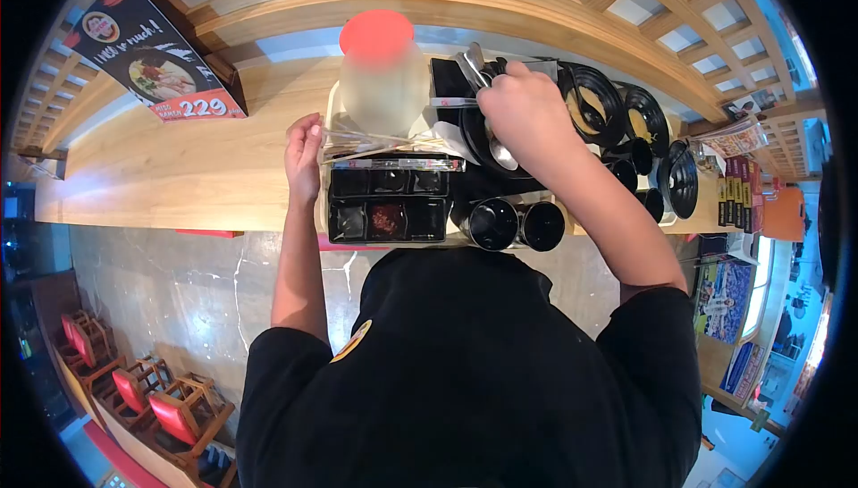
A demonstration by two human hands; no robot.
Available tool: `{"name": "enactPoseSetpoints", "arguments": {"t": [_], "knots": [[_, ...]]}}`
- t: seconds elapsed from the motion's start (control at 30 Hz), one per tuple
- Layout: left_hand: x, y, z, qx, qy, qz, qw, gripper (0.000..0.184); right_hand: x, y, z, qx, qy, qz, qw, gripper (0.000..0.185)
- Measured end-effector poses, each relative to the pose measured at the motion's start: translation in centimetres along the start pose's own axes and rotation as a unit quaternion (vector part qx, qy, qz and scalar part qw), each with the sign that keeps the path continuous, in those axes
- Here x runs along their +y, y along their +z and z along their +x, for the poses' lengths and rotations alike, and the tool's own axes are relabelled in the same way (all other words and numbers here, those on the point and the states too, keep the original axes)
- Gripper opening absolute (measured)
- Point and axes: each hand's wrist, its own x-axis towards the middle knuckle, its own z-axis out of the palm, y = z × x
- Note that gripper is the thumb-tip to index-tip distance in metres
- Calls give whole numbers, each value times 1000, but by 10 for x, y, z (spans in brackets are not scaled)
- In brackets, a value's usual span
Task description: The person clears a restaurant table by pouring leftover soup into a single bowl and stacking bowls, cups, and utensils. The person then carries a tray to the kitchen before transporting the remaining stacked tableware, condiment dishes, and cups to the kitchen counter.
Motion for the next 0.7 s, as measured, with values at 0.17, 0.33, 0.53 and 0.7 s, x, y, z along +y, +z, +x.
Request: {"name": "enactPoseSetpoints", "arguments": {"t": [0.17, 0.33, 0.53, 0.7], "knots": [[-23, -10, 3, 42, -63, -132, 988, 51, -22, 16, 4, 27, -40, 198, 979, 7], [-27, -19, 5, 51, -114, -226, 966, 69, -71, 53, 26, 134, -103, 207, 964, 13], [-7, 0, 9, 10, -131, -198, 971, 69, -63, 64, 22, 65, -93, 202, 973, 12], [-9, -2, 13, -24, -160, 11, 987, 61, 76, 38, -73, 162, 134, 129, 969, 11]]}}
